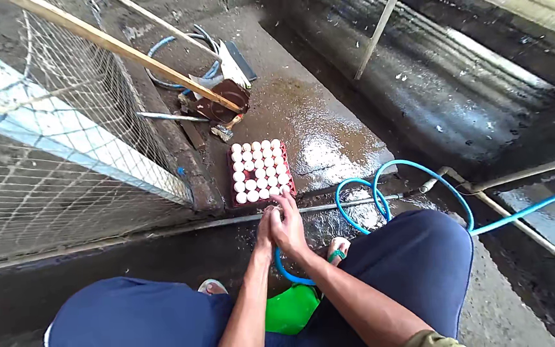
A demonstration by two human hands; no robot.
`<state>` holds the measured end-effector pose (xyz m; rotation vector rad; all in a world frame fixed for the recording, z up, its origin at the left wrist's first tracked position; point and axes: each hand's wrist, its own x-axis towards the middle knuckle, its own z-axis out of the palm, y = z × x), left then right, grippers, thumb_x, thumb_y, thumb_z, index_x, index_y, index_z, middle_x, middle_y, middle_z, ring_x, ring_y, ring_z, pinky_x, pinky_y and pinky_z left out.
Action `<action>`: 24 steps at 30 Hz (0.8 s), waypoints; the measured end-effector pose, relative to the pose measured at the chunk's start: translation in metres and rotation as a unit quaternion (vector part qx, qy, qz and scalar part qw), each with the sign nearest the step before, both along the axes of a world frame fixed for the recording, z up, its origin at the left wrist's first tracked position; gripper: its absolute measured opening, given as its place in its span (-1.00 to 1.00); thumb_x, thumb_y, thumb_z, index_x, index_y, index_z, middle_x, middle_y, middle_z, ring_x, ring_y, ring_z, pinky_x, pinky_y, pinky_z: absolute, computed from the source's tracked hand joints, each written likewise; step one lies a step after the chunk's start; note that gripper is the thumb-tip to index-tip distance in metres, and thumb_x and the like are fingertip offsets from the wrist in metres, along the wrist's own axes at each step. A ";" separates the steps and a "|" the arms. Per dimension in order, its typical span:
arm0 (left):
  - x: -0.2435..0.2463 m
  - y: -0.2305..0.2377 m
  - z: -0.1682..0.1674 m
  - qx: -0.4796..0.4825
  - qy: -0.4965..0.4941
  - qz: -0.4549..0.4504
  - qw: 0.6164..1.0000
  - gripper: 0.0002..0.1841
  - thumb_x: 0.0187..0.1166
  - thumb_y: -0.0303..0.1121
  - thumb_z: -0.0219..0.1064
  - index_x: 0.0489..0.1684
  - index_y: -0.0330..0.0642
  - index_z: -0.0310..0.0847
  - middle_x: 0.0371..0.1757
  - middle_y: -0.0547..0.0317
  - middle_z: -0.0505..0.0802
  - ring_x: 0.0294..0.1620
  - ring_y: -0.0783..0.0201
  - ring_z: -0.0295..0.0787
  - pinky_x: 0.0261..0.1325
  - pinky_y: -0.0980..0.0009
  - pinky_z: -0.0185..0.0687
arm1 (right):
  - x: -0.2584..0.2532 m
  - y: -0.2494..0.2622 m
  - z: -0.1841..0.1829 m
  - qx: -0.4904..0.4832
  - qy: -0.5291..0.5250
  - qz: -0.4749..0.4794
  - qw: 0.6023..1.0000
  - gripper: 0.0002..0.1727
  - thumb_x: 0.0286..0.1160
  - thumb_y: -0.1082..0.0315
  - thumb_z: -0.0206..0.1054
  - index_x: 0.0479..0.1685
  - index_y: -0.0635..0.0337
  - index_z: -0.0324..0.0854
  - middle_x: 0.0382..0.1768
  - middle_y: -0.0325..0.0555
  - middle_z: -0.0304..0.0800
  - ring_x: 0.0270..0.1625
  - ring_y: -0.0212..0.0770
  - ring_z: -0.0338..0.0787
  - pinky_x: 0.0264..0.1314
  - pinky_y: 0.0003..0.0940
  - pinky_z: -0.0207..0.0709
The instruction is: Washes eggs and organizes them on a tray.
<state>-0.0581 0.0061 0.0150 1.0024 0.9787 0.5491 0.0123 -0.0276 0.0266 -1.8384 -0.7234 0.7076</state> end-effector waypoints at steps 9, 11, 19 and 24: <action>-0.001 0.004 -0.003 0.019 0.076 0.011 0.997 -0.56 0.90 -0.27 -0.21 0.12 -0.37 0.59 -0.14 0.08 0.73 -0.14 0.38 0.65 -0.02 0.39 0.60 | -0.001 0.005 -0.002 -0.035 0.094 -0.004 0.995 -0.51 0.70 0.31 0.01 0.53 0.28 0.52 0.47 0.21 0.62 0.53 0.01 0.60 0.58 -0.01 0.44; -0.001 0.007 -0.004 -0.007 0.076 -0.011 0.997 -0.55 0.88 -0.17 -0.20 0.02 -0.25 0.61 -0.32 0.15 0.70 -0.43 0.39 0.58 -0.40 0.41 0.52 | 0.019 0.017 -0.009 -0.086 0.242 -0.040 0.966 -0.55 0.80 0.26 -0.01 0.53 0.23 0.47 0.28 0.19 0.69 0.27 0.01 0.70 0.30 0.05 0.55; -0.002 0.007 -0.011 0.043 0.032 -0.006 0.999 -0.51 0.92 -0.22 -0.26 0.56 -0.40 0.32 0.42 -0.17 0.61 0.36 0.20 0.57 0.43 0.26 0.48 | 0.004 0.008 -0.013 -0.066 0.176 -0.015 0.982 -0.48 0.87 0.24 -0.22 0.56 0.29 0.45 0.33 0.18 0.70 0.33 -0.04 0.72 0.39 -0.04 0.55; -0.001 0.002 0.003 -0.003 0.106 -0.047 0.993 -0.39 0.93 -0.04 -0.36 0.26 -0.28 0.59 -0.05 0.04 0.78 -0.14 0.34 0.69 -0.09 0.36 0.63 | 0.013 0.010 -0.016 -0.067 0.118 0.014 0.991 -0.56 0.77 0.24 -0.02 0.32 0.17 0.72 0.39 0.06 0.73 0.47 -0.06 0.65 0.53 0.06 0.44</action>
